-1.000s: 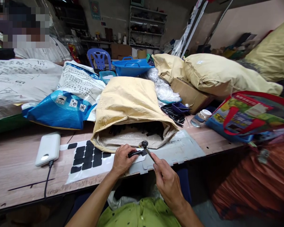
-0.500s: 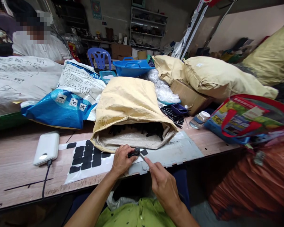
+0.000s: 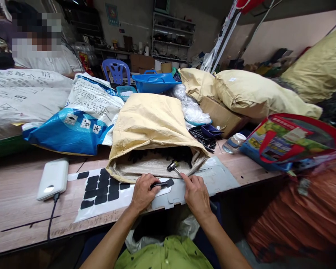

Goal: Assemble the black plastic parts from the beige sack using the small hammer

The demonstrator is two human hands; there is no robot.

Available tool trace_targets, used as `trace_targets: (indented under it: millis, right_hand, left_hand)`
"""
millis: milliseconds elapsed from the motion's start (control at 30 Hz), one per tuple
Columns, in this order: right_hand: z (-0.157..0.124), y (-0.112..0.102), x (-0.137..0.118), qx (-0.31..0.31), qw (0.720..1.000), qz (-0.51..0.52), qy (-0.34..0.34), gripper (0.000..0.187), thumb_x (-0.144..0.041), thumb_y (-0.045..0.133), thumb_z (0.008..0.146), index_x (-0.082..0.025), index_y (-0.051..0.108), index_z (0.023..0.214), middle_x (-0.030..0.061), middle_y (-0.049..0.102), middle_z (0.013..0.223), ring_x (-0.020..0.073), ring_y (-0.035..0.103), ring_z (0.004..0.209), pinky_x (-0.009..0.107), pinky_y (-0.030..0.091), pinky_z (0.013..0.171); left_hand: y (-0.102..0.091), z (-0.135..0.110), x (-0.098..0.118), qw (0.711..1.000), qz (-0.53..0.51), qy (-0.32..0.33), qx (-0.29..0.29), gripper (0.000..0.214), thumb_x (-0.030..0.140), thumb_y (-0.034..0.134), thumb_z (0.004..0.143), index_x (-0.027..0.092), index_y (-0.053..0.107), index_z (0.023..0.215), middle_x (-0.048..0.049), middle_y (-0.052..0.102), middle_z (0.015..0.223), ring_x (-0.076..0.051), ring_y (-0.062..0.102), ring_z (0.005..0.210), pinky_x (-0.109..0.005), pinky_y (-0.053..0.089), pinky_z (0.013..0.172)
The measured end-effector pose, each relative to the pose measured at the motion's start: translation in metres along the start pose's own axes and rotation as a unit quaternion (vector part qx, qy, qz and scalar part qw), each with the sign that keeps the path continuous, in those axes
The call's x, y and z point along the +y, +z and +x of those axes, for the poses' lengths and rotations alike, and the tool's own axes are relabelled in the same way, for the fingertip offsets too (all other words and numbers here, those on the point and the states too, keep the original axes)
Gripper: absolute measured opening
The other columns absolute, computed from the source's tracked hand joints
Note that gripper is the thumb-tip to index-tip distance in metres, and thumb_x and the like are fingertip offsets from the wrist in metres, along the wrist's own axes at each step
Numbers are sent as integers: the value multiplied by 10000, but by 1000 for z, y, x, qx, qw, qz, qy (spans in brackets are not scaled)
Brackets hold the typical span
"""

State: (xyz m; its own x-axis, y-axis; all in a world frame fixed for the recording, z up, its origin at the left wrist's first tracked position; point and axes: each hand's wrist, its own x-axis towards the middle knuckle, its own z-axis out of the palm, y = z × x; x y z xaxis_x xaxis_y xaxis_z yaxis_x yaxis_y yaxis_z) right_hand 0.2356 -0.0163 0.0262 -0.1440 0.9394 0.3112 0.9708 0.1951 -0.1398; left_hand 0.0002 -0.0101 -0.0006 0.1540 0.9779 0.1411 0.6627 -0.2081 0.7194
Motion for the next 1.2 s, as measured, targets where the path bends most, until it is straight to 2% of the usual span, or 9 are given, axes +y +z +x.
trace_targets:
  millis: [67, 133, 233, 367, 433, 633, 800, 1033, 1200]
  right_hand:
    - [1, -3, -6, 23, 1000, 18, -9, 421, -91, 587, 901, -249, 690, 1278, 121, 640, 1127, 307, 539, 1111, 415, 466, 878]
    - [2, -8, -14, 18, 995, 81, -47, 402, -133, 619, 907, -238, 662, 1293, 121, 620, 1196, 299, 528, 1147, 430, 465, 935]
    - [5, -13, -26, -54, 974, 183, -126, 413, -201, 667, 914, -235, 614, 1323, 89, 640, 1132, 251, 566, 1062, 390, 487, 944]
    - [8, -7, -35, -103, 964, 172, -175, 208, -261, 670, 938, -236, 660, 1145, 66, 653, 1014, 244, 575, 992, 367, 490, 876]
    - [8, -2, -36, -103, 966, 150, -184, 144, -264, 644, 960, -226, 658, 1098, 67, 648, 995, 238, 569, 964, 355, 479, 844]
    - [7, 7, -35, -93, 966, 136, -198, 122, -275, 580, 999, -199, 624, 1083, 78, 630, 996, 235, 541, 955, 337, 439, 812]
    - [6, 16, -37, -83, 964, 145, -206, 53, -185, 547, 981, -187, 600, 985, 70, 607, 947, 230, 507, 914, 332, 410, 779]
    - [10, 19, -50, -32, 955, 171, -240, 84, -125, 553, 878, -198, 581, 846, 71, 593, 853, 234, 471, 831, 347, 394, 724]
    - [13, 23, -43, -48, 942, 231, -239, 97, -210, 531, 961, -204, 624, 936, 68, 647, 894, 224, 529, 848, 345, 433, 765]
  left_hand:
    - [-1, 0, -1, 1000, -8, 8, -3, 155, 259, 650, 878, 248, 753, 994, -38, 681, 935, -242, 579, 954, -387, 407, 866]
    - [-2, -1, -1, 1000, -17, 23, -5, 162, 278, 637, 894, 255, 750, 1007, -42, 685, 954, -245, 585, 976, -387, 409, 875]
    - [-3, -3, -2, 998, -25, 54, -6, 166, 298, 625, 915, 259, 744, 1024, -44, 692, 983, -245, 587, 993, -384, 410, 875]
    - [-3, -5, -3, 995, -24, 92, -12, 184, 342, 599, 955, 268, 735, 1054, -49, 696, 1027, -241, 580, 1009, -383, 406, 881]
    - [-2, -6, -2, 995, -16, 103, -10, 195, 354, 566, 981, 261, 720, 1055, -50, 690, 1035, -238, 576, 1016, -380, 401, 887]
    - [0, -7, 3, 991, 51, 126, -10, 230, 323, 472, 1033, 233, 669, 1112, -40, 690, 1001, -231, 551, 956, -386, 355, 845]
    - [4, -8, 4, 981, 126, 144, 9, 169, 244, 516, 987, 239, 676, 1039, -41, 689, 925, -247, 525, 927, -414, 319, 847]
    - [0, -13, 5, 983, 120, 133, 38, 170, 138, 544, 891, 235, 671, 950, -42, 688, 904, -258, 534, 982, -457, 294, 930]
    - [0, -12, 6, 986, 119, 112, 42, 145, 180, 552, 916, 244, 681, 928, -41, 694, 890, -261, 535, 983, -462, 291, 937]
